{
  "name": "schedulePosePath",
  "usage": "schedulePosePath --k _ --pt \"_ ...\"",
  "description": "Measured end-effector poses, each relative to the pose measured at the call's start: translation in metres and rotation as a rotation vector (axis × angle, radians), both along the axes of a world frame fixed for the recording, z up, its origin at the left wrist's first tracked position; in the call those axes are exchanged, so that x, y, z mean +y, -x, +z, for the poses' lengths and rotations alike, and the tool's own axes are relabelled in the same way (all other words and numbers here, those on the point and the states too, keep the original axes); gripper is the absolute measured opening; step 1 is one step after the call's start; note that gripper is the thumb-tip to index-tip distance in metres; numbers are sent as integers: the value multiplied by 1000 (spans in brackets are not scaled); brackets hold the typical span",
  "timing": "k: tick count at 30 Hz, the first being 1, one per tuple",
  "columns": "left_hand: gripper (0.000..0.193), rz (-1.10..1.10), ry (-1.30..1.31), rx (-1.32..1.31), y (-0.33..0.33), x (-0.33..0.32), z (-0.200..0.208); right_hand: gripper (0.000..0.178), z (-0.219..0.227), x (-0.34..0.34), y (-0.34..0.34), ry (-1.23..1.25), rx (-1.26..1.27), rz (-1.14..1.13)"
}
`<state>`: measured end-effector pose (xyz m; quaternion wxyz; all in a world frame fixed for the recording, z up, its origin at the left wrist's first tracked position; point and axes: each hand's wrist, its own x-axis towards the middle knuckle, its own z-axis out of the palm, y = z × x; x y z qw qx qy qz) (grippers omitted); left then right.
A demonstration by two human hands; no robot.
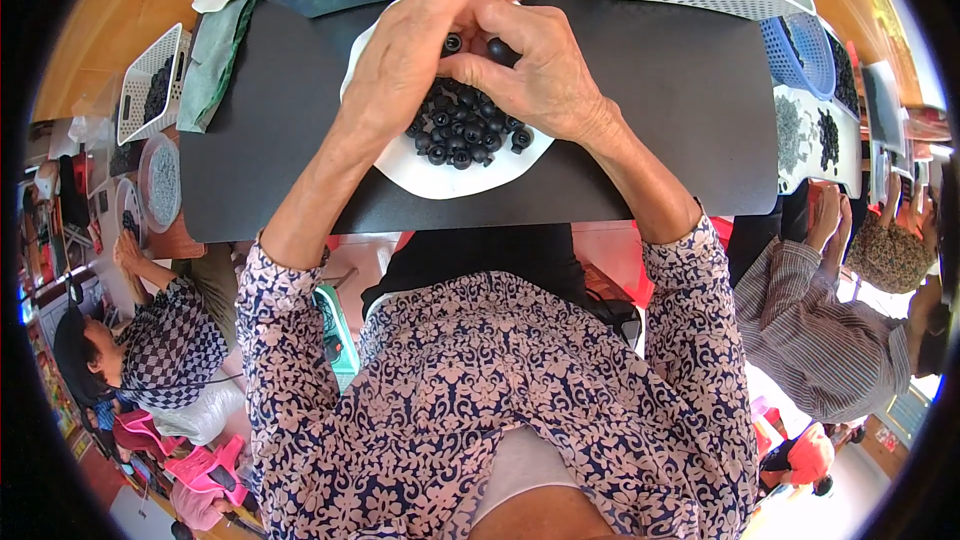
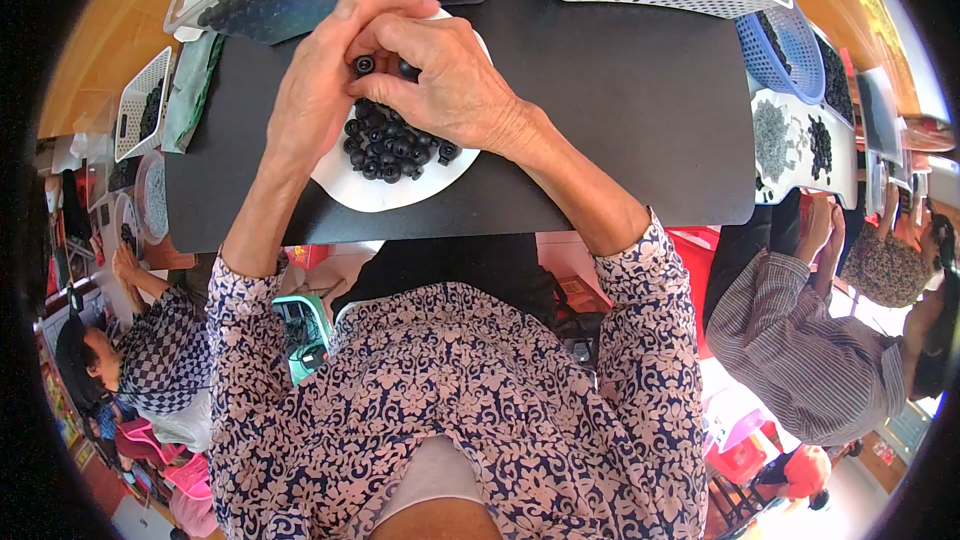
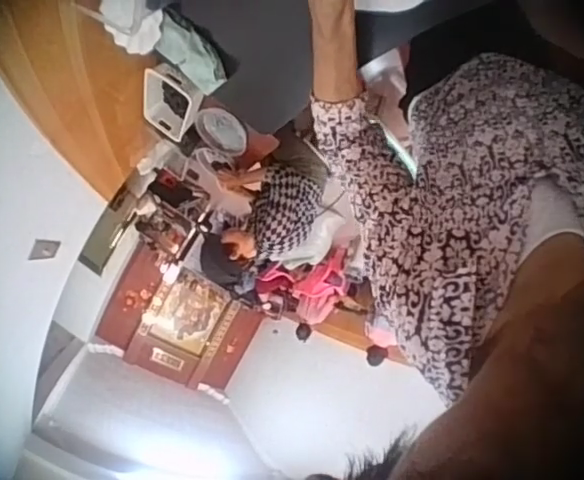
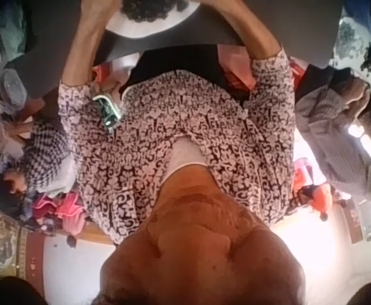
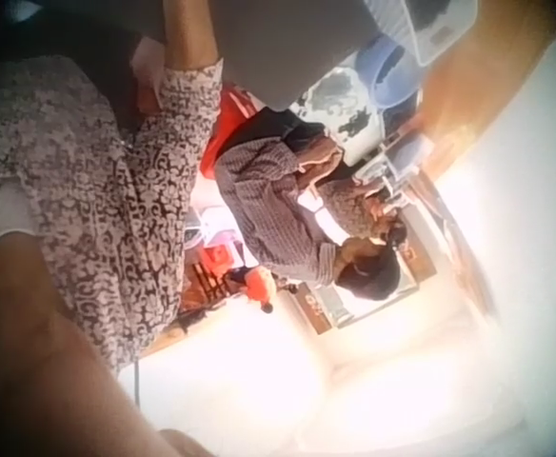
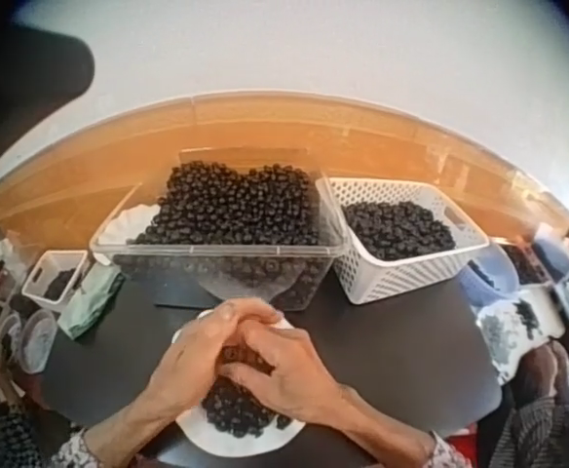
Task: The person sorts small black parts by hand, transferring them from a large plastic crate into a white plate.
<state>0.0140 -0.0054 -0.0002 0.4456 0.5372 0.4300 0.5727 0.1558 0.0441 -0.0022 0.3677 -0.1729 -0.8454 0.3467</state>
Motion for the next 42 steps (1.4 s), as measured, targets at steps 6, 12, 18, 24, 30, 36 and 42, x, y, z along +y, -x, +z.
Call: schedulePosePath --k 6,12,18,24,30,36,42 --pt "51 149 -26 11 -10 2 -8 22 -6 0 4 -67 100 -17" --pt "51 171 11 -127 -20 3 -8 20 -7 0 6 -79 131 -36" --pt "45 92 98 -91 -6 8 -6 21 -3 4 1 17 126 -24" --pt "41 195 -18 329 29 0 2 16 3 11 -3 581 293 134" --pt "20 203 -165 802 44 -10 -7 38 -1 18 -6 922 449 256" --pt "25 216 -244 1390 27 -14 -4 38 -6 22 -10 929 426 290" --pt "24 116 -138 1372 28 -12 -7 37 -2 18 -10 873 378 254"
